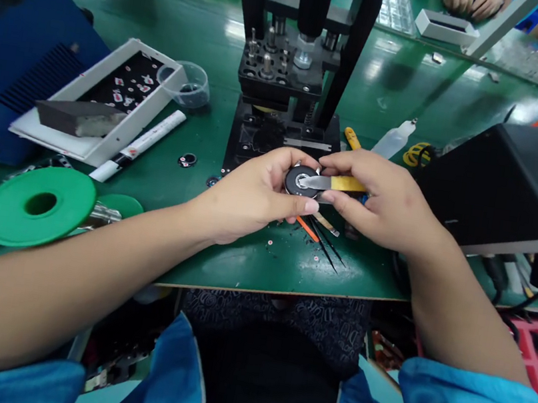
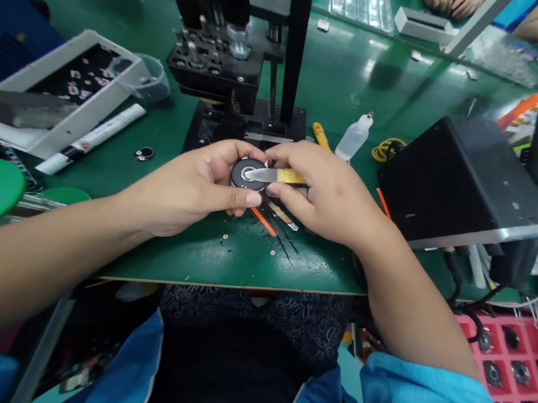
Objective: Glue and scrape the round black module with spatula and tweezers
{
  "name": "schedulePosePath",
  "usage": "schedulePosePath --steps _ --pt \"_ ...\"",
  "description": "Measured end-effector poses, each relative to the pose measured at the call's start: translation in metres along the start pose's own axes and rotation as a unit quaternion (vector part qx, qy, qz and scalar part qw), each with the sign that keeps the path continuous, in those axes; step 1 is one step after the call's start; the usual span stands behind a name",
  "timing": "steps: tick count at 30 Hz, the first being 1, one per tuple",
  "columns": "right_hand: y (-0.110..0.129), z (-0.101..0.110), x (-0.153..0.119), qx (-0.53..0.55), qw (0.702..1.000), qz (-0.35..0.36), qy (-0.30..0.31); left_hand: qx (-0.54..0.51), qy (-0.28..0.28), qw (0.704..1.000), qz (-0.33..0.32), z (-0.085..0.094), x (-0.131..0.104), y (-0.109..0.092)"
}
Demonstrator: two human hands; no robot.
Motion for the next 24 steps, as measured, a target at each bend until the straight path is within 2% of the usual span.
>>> schedulePosePath --steps 4,12,17,24 --pt "0.005 -0.001 0.0 0.008 1.0 -0.004 -0.018 0.024 -0.025 0.999 -0.021 0.004 0.001 -0.002" --pt "0.004 -0.006 0.0 -0.008 1.0 -0.014 -0.022 0.037 -0.024 0.997 -0.068 0.004 0.003 -0.004" --pt "0.01 -0.008 -0.001 -0.003 0.999 0.008 -0.046 0.08 -0.038 0.995 -0.049 0.004 0.003 0.0" --pt "0.011 -0.012 -0.002 0.012 0.998 -0.013 -0.054 0.127 -0.058 0.989 -0.048 0.006 0.001 -0.003"
Point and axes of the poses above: each hand's wrist, its own x-axis towards the middle knuckle, its own z-axis out of the back of the hand, y = z × x, the point moved 7 cm from there along x, towards the middle knuckle, and after that the axes turned 8 degrees about -z, right-handed, at the moved point
